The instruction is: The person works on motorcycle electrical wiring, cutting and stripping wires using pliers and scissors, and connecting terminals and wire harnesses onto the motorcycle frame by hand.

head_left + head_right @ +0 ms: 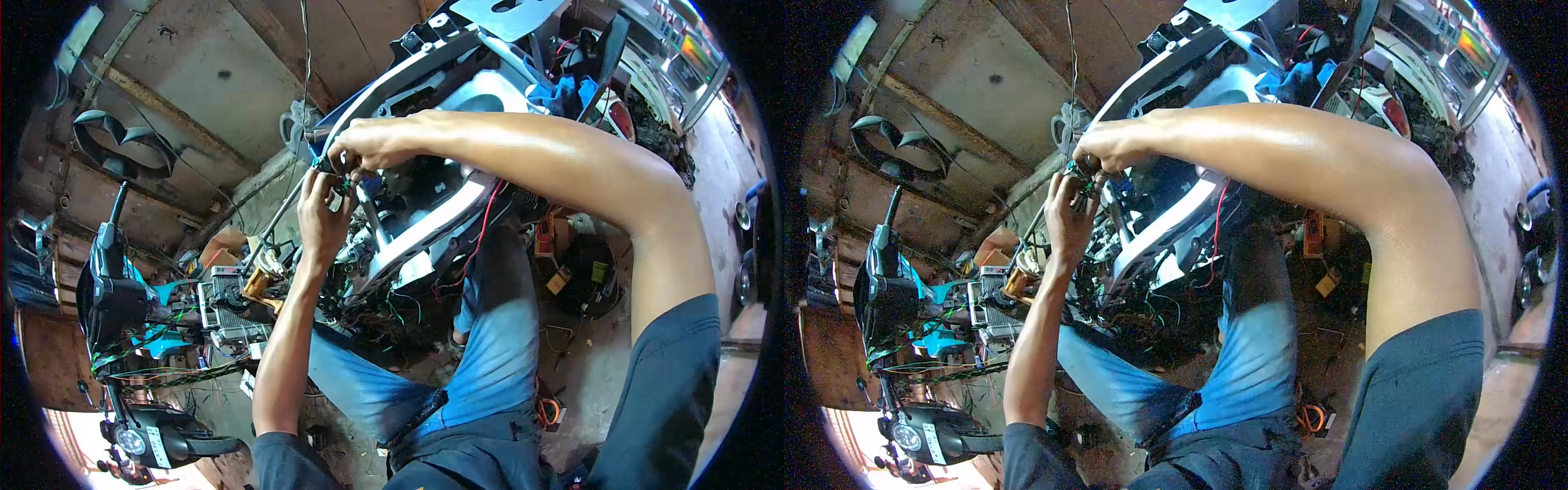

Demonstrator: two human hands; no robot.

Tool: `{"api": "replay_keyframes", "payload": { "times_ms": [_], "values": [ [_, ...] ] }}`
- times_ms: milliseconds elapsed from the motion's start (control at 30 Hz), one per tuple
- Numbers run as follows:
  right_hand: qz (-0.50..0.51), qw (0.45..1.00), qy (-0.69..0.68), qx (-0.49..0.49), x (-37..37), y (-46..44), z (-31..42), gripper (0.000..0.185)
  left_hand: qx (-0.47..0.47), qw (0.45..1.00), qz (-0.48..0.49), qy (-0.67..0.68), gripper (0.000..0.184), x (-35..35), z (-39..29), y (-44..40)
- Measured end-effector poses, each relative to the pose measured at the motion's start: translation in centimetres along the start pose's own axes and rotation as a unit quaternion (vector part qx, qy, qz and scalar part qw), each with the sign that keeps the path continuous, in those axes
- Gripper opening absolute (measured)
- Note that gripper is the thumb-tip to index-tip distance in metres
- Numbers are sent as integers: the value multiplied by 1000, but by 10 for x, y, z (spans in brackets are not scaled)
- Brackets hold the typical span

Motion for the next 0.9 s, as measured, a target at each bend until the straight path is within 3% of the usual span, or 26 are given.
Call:
{"api": "replay_keyframes", "payload": {
  "times_ms": [200,333,400,500,567,633,767,833,900],
  "values": [
    [21,1000,-6,15,-2,6,10,34,-143,984,-93,58,38,-2,-15,15],
    [38,995,-85,34,-1,9,12,31,-166,966,-107,167,35,-1,-4,30],
    [66,998,1,16,1,5,15,33,-155,972,-94,148,31,-1,4,37],
    [64,996,61,-25,5,0,17,35,-225,915,-86,323,23,6,-9,44],
    [45,994,78,-56,9,-1,13,36,-257,904,-50,337,22,4,-6,45],
    [31,997,27,-67,10,0,10,38,-292,825,-49,482,22,10,6,45],
    [61,996,39,-56,6,0,18,38,-332,765,-46,550,24,12,0,45],
    [47,997,35,-58,6,-1,16,38,-280,729,-10,625,21,11,8,44],
    [42,996,33,-67,7,-4,11,37,-294,733,-66,610,21,13,5,46]
  ]
}}
Point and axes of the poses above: each hand's wrist, its own y-axis away from the middle knuckle, its own x-axis out of the palm, z = x × y, the point moved 3 cm from there along -y, towards the middle knuckle
